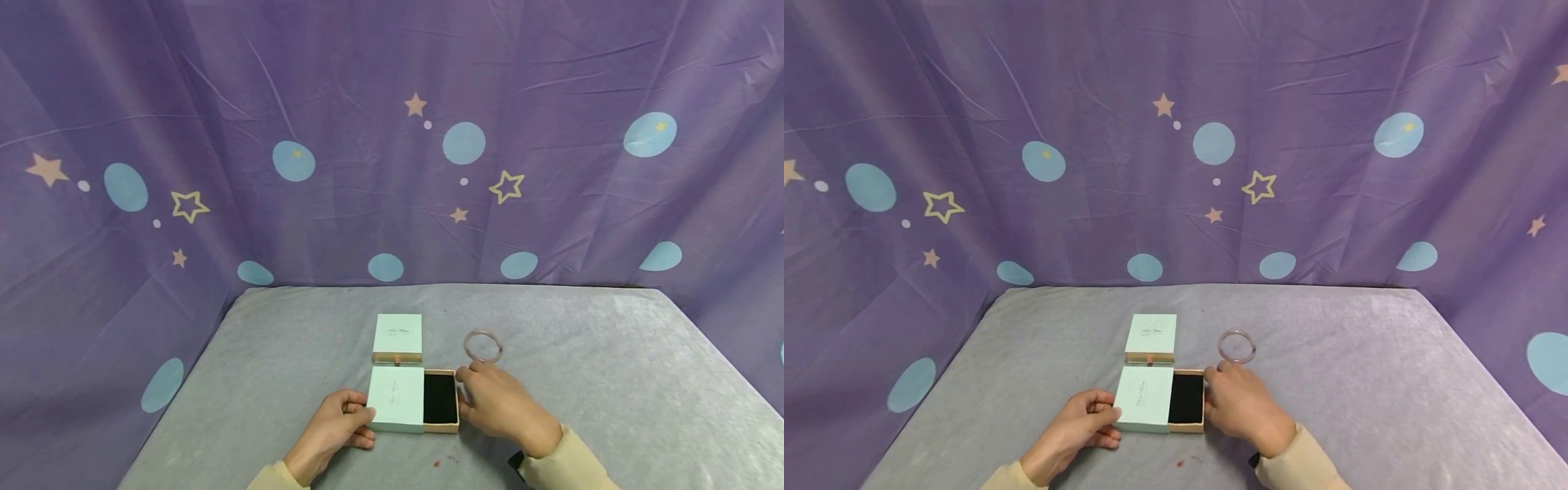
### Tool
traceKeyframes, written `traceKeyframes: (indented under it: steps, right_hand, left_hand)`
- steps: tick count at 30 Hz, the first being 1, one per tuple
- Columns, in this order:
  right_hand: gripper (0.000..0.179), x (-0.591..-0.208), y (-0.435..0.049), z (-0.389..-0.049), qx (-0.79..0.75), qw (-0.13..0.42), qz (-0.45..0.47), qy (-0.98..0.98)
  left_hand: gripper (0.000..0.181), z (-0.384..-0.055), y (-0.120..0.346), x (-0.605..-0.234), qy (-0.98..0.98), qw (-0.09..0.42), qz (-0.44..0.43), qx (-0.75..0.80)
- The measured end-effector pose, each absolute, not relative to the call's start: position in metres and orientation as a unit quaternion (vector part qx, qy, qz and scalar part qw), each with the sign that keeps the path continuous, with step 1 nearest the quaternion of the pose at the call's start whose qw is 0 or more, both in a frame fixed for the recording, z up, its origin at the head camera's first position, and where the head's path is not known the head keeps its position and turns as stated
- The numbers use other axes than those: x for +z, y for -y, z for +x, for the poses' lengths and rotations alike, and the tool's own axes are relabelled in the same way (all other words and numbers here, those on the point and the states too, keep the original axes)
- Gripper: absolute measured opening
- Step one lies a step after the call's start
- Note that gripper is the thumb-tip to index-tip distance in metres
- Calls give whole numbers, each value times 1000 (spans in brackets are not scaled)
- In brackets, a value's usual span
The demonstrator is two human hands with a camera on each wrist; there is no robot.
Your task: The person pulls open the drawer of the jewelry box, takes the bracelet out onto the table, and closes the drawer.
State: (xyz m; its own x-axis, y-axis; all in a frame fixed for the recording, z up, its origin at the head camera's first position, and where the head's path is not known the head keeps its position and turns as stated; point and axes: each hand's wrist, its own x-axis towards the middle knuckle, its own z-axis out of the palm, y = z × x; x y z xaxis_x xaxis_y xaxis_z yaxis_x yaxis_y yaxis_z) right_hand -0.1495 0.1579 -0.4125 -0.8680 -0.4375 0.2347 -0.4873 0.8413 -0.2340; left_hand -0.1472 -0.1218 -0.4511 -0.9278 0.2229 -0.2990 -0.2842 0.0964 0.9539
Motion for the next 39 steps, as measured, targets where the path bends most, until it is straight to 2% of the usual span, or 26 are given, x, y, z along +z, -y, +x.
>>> traceKeyframes:
  steps: [19, 39]
  right_hand:
    - [15, -416, -154, -147, 141, 112, 256, 950]
    - [16, -417, -154, -147, 135, 99, 267, 949]
  left_hand:
    - [44, -148, 122, -453, -718, 190, -21, 669]
    - [46, -147, 123, -451, -717, 193, -21, 669]
